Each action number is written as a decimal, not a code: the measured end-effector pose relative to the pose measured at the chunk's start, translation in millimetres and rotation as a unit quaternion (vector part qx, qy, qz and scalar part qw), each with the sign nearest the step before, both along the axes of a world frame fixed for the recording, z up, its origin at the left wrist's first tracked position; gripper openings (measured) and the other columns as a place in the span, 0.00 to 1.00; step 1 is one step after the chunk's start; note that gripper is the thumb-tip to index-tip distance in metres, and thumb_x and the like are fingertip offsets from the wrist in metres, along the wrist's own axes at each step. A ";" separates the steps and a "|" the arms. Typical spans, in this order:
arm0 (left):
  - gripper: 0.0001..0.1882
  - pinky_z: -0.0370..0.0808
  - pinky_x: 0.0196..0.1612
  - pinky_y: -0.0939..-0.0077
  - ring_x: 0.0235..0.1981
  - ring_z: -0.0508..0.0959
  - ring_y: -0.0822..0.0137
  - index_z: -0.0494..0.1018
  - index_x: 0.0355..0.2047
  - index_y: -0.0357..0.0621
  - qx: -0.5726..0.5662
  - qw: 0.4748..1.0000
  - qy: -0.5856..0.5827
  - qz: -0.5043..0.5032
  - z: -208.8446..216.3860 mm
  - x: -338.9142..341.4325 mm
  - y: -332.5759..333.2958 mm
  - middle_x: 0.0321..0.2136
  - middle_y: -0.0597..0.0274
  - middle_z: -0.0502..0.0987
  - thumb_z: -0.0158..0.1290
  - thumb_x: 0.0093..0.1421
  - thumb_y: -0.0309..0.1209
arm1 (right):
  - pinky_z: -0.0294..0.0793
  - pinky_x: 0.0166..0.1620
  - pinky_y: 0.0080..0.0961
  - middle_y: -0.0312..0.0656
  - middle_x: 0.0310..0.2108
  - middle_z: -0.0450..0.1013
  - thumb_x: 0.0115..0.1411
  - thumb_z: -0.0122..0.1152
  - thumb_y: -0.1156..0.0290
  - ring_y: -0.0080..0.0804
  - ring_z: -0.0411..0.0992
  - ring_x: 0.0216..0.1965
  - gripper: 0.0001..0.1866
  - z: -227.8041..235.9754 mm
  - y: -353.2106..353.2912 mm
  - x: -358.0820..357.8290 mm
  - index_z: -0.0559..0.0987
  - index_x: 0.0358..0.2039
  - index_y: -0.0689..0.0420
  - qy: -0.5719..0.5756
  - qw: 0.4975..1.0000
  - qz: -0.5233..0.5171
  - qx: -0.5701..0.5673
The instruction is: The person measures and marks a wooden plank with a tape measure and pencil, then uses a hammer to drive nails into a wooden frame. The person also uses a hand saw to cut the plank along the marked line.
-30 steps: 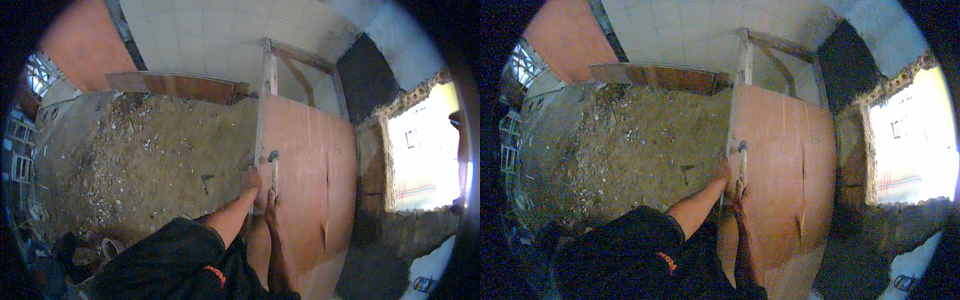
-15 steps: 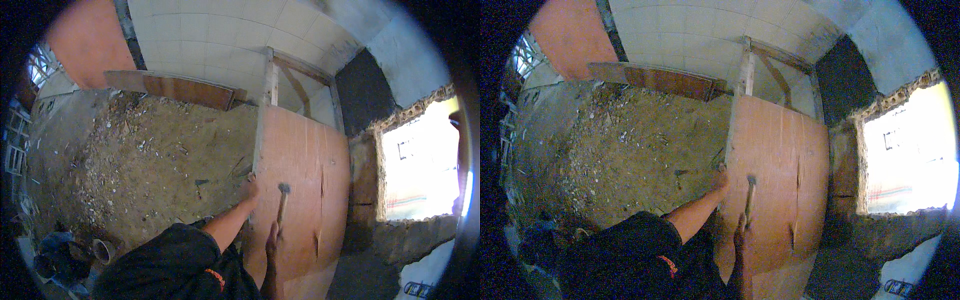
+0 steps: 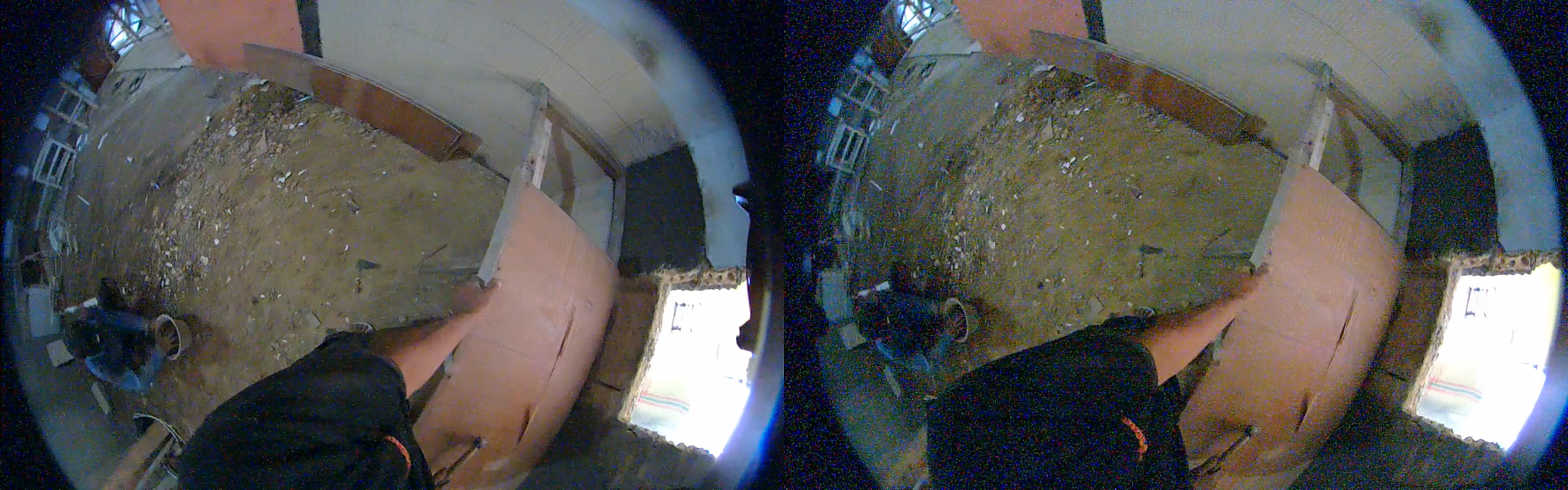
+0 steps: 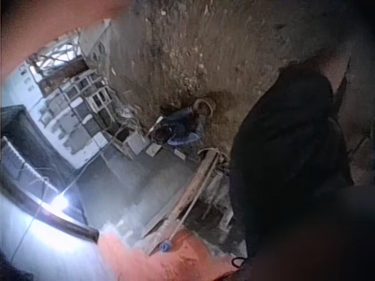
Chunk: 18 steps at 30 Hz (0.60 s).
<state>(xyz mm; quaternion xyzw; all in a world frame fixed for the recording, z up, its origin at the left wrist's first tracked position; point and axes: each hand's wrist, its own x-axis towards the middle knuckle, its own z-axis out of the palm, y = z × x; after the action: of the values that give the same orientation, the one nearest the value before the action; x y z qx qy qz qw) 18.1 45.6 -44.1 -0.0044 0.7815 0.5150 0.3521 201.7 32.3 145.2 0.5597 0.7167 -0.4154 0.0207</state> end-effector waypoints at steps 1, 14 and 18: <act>0.44 0.76 0.47 0.51 0.44 0.80 0.41 0.78 0.44 0.37 -0.020 0.999 -0.006 0.026 7.2 2.1 0.2 0.39 0.39 0.81 0.49 0.53 0.71 | 0.70 0.35 0.38 0.51 0.29 0.70 0.69 0.41 0.40 0.42 0.71 0.31 0.31 3.9 2.9 -8.5 0.73 0.47 0.59 -0.004 1.000 0.004 -0.005; 0.42 0.76 0.40 0.40 0.39 0.80 0.37 0.68 0.52 0.39 -0.148 0.984 0.012 0.094 30.9 62.0 -16.9 0.40 0.41 0.79 0.52 0.55 0.66 | 0.69 0.26 0.33 0.42 0.21 0.66 0.69 0.42 0.39 0.35 0.67 0.22 0.29 -61.4 -39.0 111.1 0.72 0.43 0.55 0.109 0.979 -0.152 -0.079; 0.36 0.76 0.40 0.38 0.39 0.80 0.39 0.70 0.48 0.39 -0.137 0.987 0.005 0.084 39.7 63.4 -14.1 0.43 0.41 0.78 0.48 0.60 0.63 | 0.68 0.23 0.32 0.40 0.19 0.65 0.68 0.42 0.39 0.33 0.66 0.20 0.28 -94.6 -53.3 180.7 0.72 0.41 0.54 0.166 0.947 -0.245 -0.129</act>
<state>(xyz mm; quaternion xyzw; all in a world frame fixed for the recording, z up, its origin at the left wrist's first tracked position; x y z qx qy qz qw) 81.5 31.6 -4.5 -0.1162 0.8434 0.4306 0.2995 382.4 -21.0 50.6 0.6335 0.4912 -0.5838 -0.1288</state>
